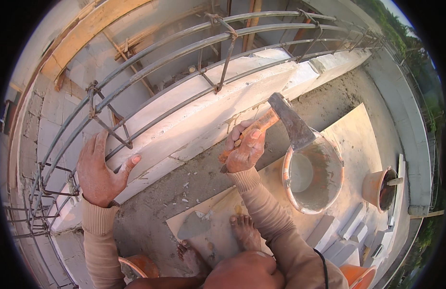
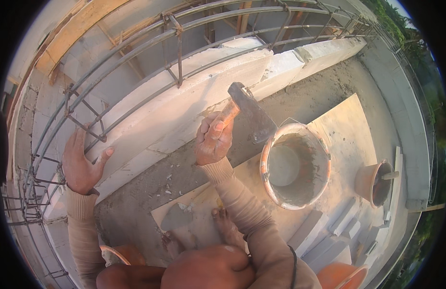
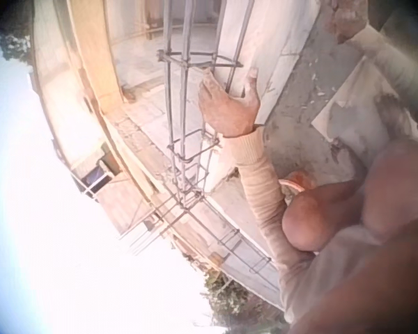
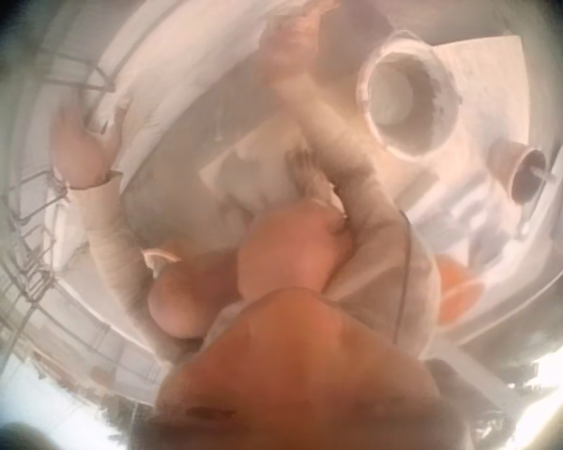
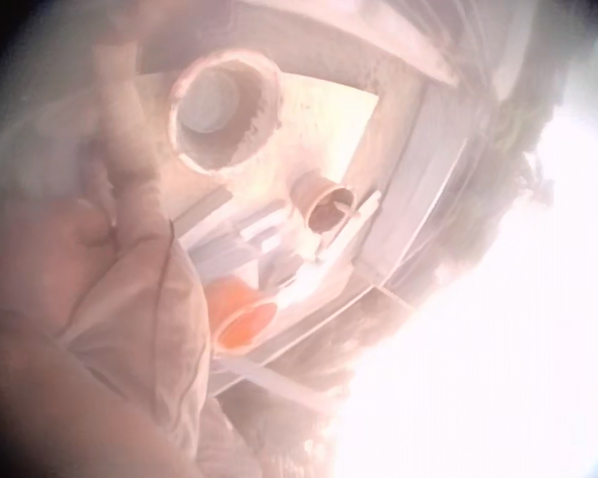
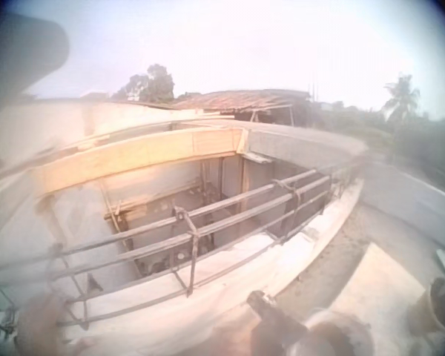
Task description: The person lays concrete blocks on a wall by applying mortar with a trowel and tapping the blocks into place with a hammer.
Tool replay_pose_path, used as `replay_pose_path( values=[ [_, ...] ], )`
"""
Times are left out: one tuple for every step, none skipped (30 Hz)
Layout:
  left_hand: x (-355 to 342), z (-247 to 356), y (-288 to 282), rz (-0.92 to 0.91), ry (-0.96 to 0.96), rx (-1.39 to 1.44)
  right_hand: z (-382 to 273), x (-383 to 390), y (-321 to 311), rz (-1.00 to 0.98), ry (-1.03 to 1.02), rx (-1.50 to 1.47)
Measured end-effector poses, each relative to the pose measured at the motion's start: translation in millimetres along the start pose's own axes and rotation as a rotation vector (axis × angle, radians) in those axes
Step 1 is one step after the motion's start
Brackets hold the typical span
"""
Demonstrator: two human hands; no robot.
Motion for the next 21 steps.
replay_pose_path(
  values=[
    [1,-1,-1,0.012,0.014,-0.021,7,-1,0,-0.018,0.016,0.032],
    [3,-2,1,0.024,0.024,-0.037,14,-3,-1,-0.039,0.033,0.069],
    [3,-3,2,0.017,0.021,-0.053,21,-4,-3,-0.053,0.053,0.113],
    [2,-3,3,0.013,0.015,-0.05,28,-3,-6,-0.066,0.075,0.156],
    [2,-3,3,0.004,0.006,-0.045,30,-3,-5,-0.081,0.102,0.201],
    [2,-3,4,-0.006,-0.003,-0.041,31,-1,-5,-0.096,0.131,0.246],
    [3,-1,5,-0.002,-0.007,-0.048,25,4,-6,-0.088,0.06,0.168],
    [3,-1,5,-0.013,-0.011,-0.048,24,9,-5,-0.08,0.036,0.12],
    [2,1,7,-0.024,-0.013,-0.049,26,14,-3,-0.071,0.012,0.072],
    [1,1,9,-0.036,-0.015,-0.05,29,16,-2,-0.083,0.001,0.127],
    [1,1,9,-0.025,-0.005,-0.065,29,16,2,-0.093,-0.01,0.177],
    [2,-1,10,-0.013,0.004,-0.079,31,16,6,-0.125,-0.004,0.33],
    [2,-2,11,-0.002,0.012,-0.092,30,16,6,-0.144,-0.013,0.409],
    [2,-3,11,0.003,0.023,-0.091,29,16,7,-0.165,-0.026,0.488],
    [2,-3,10,0.008,0.033,-0.09,27,18,5,-0.174,-0.056,0.493],
    [2,-3,10,0.013,0.043,-0.089,26,20,5,-0.178,-0.092,0.476],
    [2,-2,10,0.005,0.039,-0.081,25,22,3,-0.181,-0.127,0.458],
    [1,-1,9,-0.003,0.035,-0.074,26,23,4,-0.178,-0.169,0.417],
    [1,0,9,-0.01,0.03,-0.068,27,24,5,-0.18,-0.183,0.432],
    [1,0,9,-0.004,0.035,-0.064,25,23,8,-0.18,-0.196,0.447],
    [2,-1,10,0.003,0.04,-0.061,24,22,12,-0.186,-0.181,0.518]
  ],
)
Point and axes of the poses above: each hand's wrist, its own x-axis away from the middle knuckle, its own y-axis out of the palm, z = x × y, the point moved 4 cm from there along -x, towards the middle knuckle, and after that the axes turned 3 degrees about -y, right-handed, at the moved point
